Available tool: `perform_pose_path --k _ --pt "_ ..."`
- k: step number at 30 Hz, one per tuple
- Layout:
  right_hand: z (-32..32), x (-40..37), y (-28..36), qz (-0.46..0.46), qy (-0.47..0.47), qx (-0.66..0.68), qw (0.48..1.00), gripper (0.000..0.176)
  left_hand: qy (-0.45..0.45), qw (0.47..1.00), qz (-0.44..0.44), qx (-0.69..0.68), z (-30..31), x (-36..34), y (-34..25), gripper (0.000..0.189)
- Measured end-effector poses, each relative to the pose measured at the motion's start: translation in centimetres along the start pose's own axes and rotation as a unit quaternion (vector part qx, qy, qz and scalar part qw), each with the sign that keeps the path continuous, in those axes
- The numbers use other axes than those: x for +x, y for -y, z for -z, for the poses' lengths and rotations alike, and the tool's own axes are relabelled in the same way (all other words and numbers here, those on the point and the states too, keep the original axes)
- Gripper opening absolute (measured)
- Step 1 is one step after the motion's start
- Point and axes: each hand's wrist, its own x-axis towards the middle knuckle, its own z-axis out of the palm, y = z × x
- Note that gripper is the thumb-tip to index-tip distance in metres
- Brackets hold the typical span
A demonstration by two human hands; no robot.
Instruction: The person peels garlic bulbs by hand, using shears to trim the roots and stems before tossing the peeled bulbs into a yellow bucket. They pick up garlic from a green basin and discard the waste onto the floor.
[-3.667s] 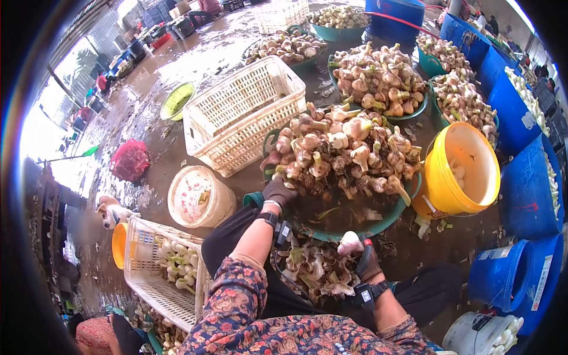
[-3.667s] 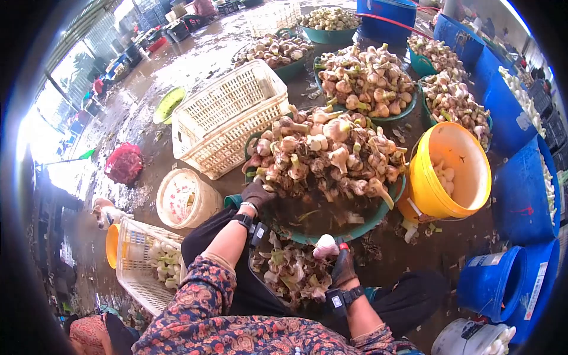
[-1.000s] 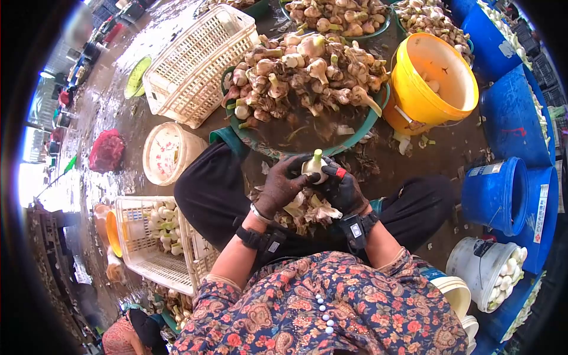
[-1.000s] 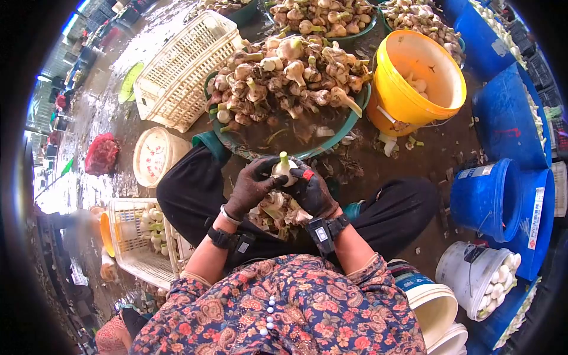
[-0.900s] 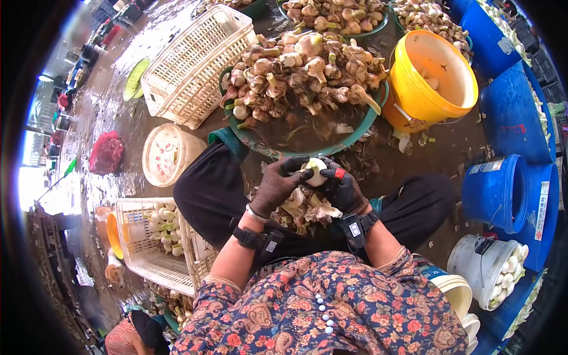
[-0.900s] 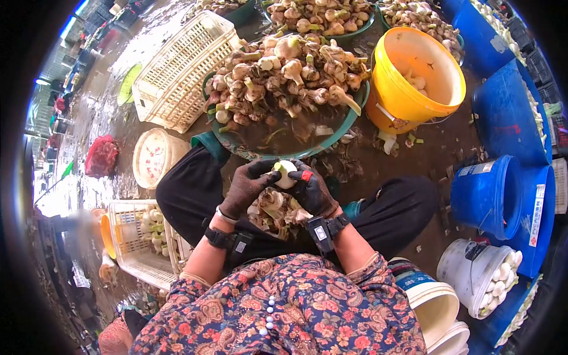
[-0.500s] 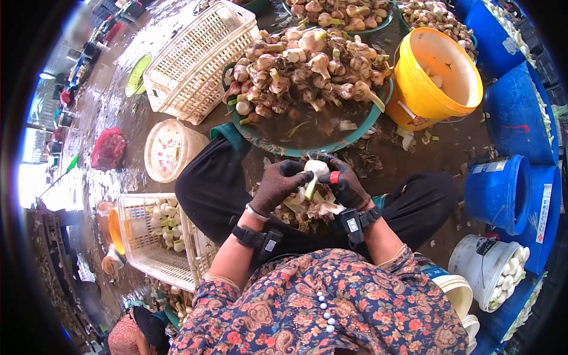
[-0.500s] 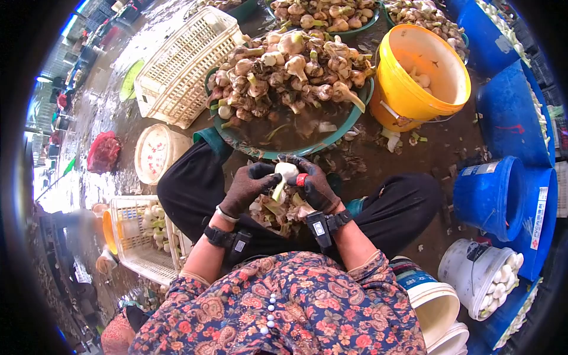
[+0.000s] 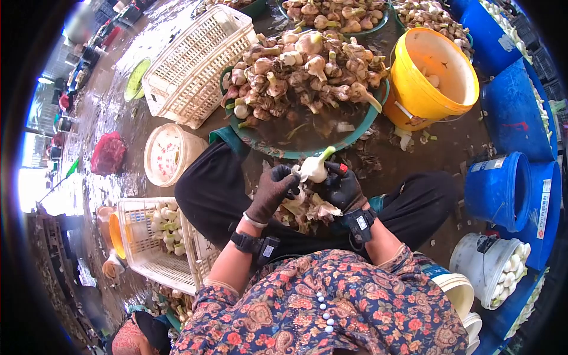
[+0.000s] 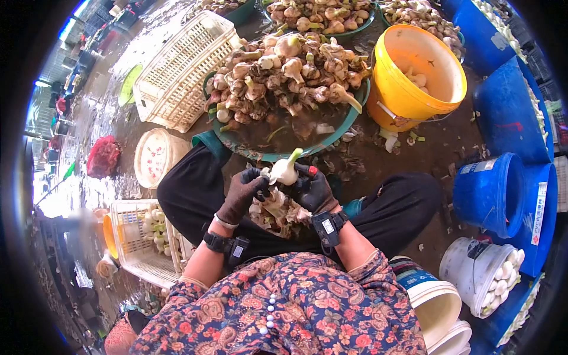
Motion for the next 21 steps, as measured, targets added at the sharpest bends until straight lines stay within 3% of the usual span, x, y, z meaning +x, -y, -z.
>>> perform_pose_path --k 2,4,5,6,8,10,11,12,14,15,16,18,21 --pt "0.3 0.2 0.1 0.014 0.017 0.06 0.998 0.042 -0.009 1.0 -0.016 0.003 -1.2 -0.5 -0.1 0.029" --pt "0.4 0.2 0.0 0.023 -0.037 0.003 0.999 0.043 -0.096 0.933 -0.28 0.206 -2.6 -0.8 -0.3 0.043" --pt "-0.3 -0.1 0.0 -0.012 -0.032 -0.057 0.998 0.042 -0.065 0.912 -0.296 0.276 -1.7 0.1 0.9 0.051" --pt "-1.8 -0.5 0.0 -0.046 -0.027 -0.116 0.992 0.042 -0.067 0.911 -0.297 0.277 -1.5 0.3 0.8 0.051" --pt "-3.2 -1.0 0.1 -0.044 -0.073 -0.174 0.981 0.039 0.039 0.984 -0.165 0.047 -1.1 0.5 0.6 0.05" --pt "-2.6 -0.6 0.4 -0.014 -0.06 -0.306 0.95 0.033 0.067 0.991 -0.114 0.023 -0.4 0.3 0.3 0.044" --pt "-2.3 -0.4 0.6 0.042 0.044 -0.429 0.901 0.032 0.094 0.992 -0.087 0.019 -0.3 -0.2 -0.3 0.044" --pt "-2.1 -0.4 0.5 0.041 0.045 -0.429 0.901 0.032 0.123 0.99 -0.062 0.016 -0.3 -0.5 -0.7 0.044" --pt "-1.8 -0.4 0.3 0.166 0.072 -0.576 0.797 0.028 0.136 0.989 -0.051 -0.001 -0.4 -0.5 -0.5 0.045" --pt "-1.8 -0.4 0.2 0.112 0.031 -0.459 0.881 0.028 0.131 0.99 -0.052 -0.018 -0.4 -0.4 -0.2 0.045" --pt "-1.5 0.0 0.2 0.111 0.031 -0.459 0.881 0.028 0.127 0.99 -0.053 -0.036 -0.3 -0.2 0.2 0.045" --pt "-1.0 0.7 0.1 0.016 0.01 -0.21 0.978 0.03 0.107 0.991 -0.03 -0.074 -0.1 -0.1 1.0 0.042" --pt "-1.9 0.1 0.5 0.019 -0.029 -0.183 0.983 0.024 0.073 0.992 -0.012 -0.102 -0.1 0.2 1.9 0.035"
